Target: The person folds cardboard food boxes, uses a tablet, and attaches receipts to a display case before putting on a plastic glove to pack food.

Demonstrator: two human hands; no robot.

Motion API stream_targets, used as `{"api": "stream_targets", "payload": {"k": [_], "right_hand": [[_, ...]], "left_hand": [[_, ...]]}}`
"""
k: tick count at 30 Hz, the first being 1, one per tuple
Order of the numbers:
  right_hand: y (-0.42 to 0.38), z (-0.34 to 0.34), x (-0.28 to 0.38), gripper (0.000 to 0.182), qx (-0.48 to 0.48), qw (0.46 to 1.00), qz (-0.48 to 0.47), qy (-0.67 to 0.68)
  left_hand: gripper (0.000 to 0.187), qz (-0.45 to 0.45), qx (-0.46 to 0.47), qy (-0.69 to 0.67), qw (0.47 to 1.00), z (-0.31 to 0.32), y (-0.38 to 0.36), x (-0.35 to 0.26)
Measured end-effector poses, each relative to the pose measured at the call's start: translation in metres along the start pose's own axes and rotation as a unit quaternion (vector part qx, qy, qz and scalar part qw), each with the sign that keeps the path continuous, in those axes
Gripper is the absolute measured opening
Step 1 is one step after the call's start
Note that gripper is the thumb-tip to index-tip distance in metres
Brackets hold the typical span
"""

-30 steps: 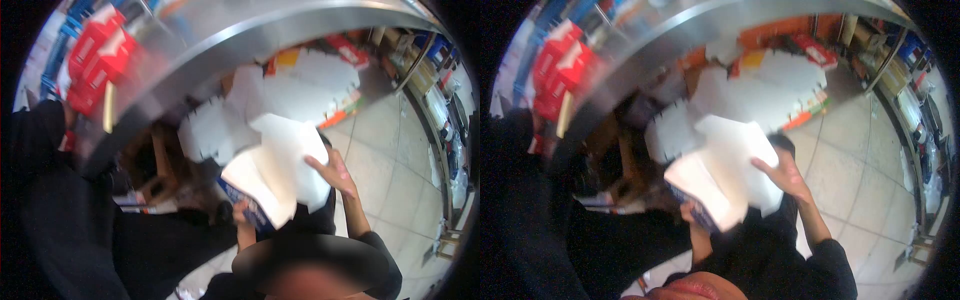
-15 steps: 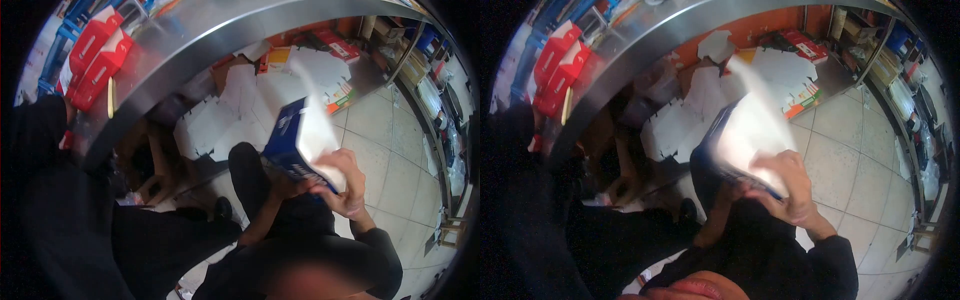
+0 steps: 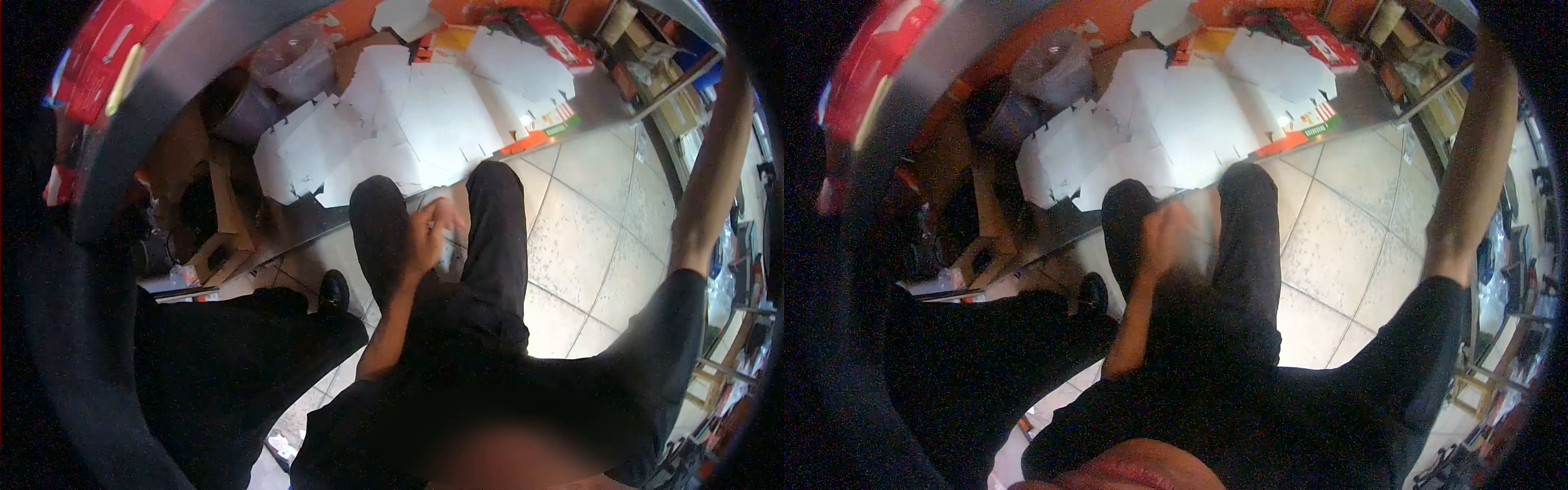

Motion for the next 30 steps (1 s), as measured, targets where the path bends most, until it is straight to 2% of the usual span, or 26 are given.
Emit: {"api": "stream_targets", "payload": {"k": [1,3,5,7,9,11,13,14,15,16,17,18,19,20,21,22,23,24,25,26,27,29,30], "right_hand": [[0.004,0.02,0.002,0.039,0.04,0.999,0.002,-0.009],[0.008,0.043,-0.001,0.038,0.085,0.996,0.004,-0.03],[0.006,0.055,-0.002,0.037,0.094,0.995,0.004,-0.04],[0.002,0.06,-0.003,0.035,0.086,0.995,-0.002,-0.043],[-0.009,0.051,-0.002,0.034,0.066,0.997,-0.003,-0.044],[-0.02,0.034,0.001,0.033,0.034,0.999,-0.008,-0.037],[-0.043,0.0,0.015,0.032,-0.024,0.999,-0.017,-0.018],[-0.062,-0.02,0.031,0.032,-0.06,0.998,-0.029,-0.007],[-0.082,-0.053,0.052,0.031,-0.109,0.993,-0.044,0.013],[-0.101,-0.072,0.066,0.031,-0.146,0.987,-0.06,0.035],[-0.139,-0.081,0.098,0.03,-0.126,0.983,-0.08,0.109],[-0.183,-0.082,0.133,0.03,-0.057,0.972,-0.096,0.207],[-0.22,-0.074,0.166,0.029,0.032,0.947,-0.109,0.299],[-0.234,-0.064,0.173,0.036,0.19,0.877,-0.123,0.424],[-0.257,-0.054,0.167,0.03,0.372,0.832,-0.129,0.391],[-0.285,-0.043,0.152,0.022,0.426,0.801,-0.118,0.403],[-0.295,-0.05,0.135,0.025,0.528,0.779,-0.112,0.318],[-0.309,-0.057,0.115,0.026,0.556,0.767,-0.105,0.303],[-0.323,-0.062,0.093,0.028,0.581,0.755,-0.1,0.287],[-0.338,-0.067,0.072,0.029,0.589,0.748,-0.061,0.299],[-0.353,-0.071,0.056,0.03,0.595,0.74,-0.019,0.313],[-0.345,-0.077,0.039,0.028,0.691,0.653,0.028,0.308],[-0.35,-0.075,0.032,0.023,0.695,0.621,0.037,0.36]], "left_hand": [[0.049,-0.063,-0.033,0.03,0.997,-0.015,-0.006,0.008],[0.058,-0.055,-0.072,0.006,0.996,-0.052,-0.012,0.031],[0.06,-0.009,-0.154,0.023,0.988,-0.091,-0.01,0.05],[0.054,-0.054,-0.251,0.048,0.965,-0.138,-0.009,0.071],[0.046,-0.109,-0.308,0.019,0.945,-0.198,-0.003,0.112],[0.034,-0.146,-0.338,0.122,0.922,-0.279,0.005,0.179],[0.031,-0.171,-0.386,0.209,0.882,-0.318,0.024,0.207],[0.032,-0.181,-0.367,0.103,0.907,-0.321,0.029,0.209],[0.037,-0.232,-0.389,0.064,0.889,-0.359,0.039,0.261],[0.041,-0.297,-0.389,0.051,0.871,-0.374,0.045,0.278],[0.042,-0.344,-0.336,0.121,0.868,-0.394,0.051,0.291],[0.041,-0.271,-0.325,0.089,0.901,-0.393,0.056,0.294],[0.041,-0.239,-0.313,0.095,0.914,-0.395,0.052,0.299],[0.043,-0.248,-0.248,0.14,0.926,-0.394,0.045,0.278],[0.045,-0.257,-0.183,0.186,0.931,-0.393,0.037,0.267],[0.048,-0.301,-0.23,0.208,0.902,-0.391,0.038,0.26],[0.051,-0.341,-0.277,0.231,0.868,-0.394,0.039,0.262],[0.053,-0.299,-0.34,0.536,0.712,-0.399,0.038,0.269],[0.054,-0.211,-0.369,0.772,0.473,-0.373,0.049,0.259],[0.055,-0.199,-0.355,0.775,0.483,-0.365,0.062,0.24],[0.055,-0.186,-0.339,0.779,0.493,-0.325,0.083,0.196],[0.051,0.12,-0.213,0.74,0.627,-0.327,0.152,0.199],[0.045,0.162,-0.162,0.707,0.669,-0.277,0.189,0.188]]}}
Point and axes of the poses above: each hand's wrist, its own y-axis towards the middle knuckle, its own z-axis out of the palm, x = y × z, the point moved 2 cm from there along y, towards the middle knuckle, and after that the axes turned 4 degrees about -y, right-handed, at the moved point
